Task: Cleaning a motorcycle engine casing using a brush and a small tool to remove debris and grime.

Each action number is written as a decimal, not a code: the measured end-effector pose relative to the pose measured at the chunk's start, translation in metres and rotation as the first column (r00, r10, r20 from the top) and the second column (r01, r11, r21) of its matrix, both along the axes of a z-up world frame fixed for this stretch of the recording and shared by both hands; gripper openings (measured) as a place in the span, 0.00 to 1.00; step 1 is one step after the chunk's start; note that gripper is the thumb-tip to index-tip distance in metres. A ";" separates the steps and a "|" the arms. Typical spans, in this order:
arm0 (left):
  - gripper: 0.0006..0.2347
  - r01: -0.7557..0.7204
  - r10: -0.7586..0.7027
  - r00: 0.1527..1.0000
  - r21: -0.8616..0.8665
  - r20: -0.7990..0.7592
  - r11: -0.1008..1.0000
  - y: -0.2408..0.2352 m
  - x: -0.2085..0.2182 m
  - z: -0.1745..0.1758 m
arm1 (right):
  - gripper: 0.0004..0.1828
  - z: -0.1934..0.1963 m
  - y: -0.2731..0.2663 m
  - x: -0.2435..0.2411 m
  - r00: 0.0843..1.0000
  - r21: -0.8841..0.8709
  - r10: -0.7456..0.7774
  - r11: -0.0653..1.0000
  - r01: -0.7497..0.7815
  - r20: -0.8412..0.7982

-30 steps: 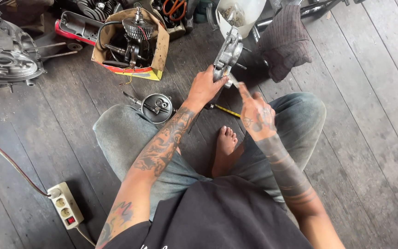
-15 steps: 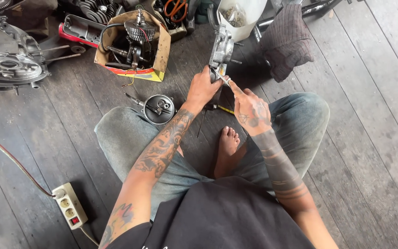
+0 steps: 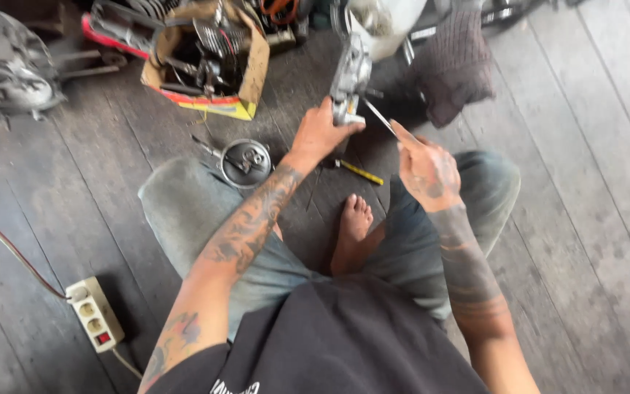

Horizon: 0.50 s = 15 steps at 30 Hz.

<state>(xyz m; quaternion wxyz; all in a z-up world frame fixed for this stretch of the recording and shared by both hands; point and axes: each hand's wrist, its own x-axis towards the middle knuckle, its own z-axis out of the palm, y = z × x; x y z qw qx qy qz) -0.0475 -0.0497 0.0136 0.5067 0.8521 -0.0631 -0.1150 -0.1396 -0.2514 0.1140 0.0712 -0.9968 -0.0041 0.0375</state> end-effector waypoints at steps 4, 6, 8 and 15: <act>0.34 0.029 -0.031 0.999 0.052 0.025 0.998 -0.002 0.013 -0.005 | 0.27 -0.011 0.016 0.011 0.994 -0.009 0.091 0.996 -0.090 0.067; 0.33 0.053 -0.055 0.998 0.077 0.023 0.996 -0.003 0.006 -0.008 | 0.27 -0.021 0.019 0.009 0.993 0.021 0.101 0.995 -0.102 0.062; 0.33 0.052 -0.054 0.998 0.064 0.030 0.997 -0.004 0.007 -0.008 | 0.27 -0.024 0.021 0.011 0.992 -0.003 0.090 0.996 -0.090 0.094; 0.32 0.075 -0.076 0.997 0.058 0.009 0.995 -0.005 0.009 -0.007 | 0.28 -0.029 0.015 0.012 0.988 -0.068 0.104 0.993 -0.096 0.116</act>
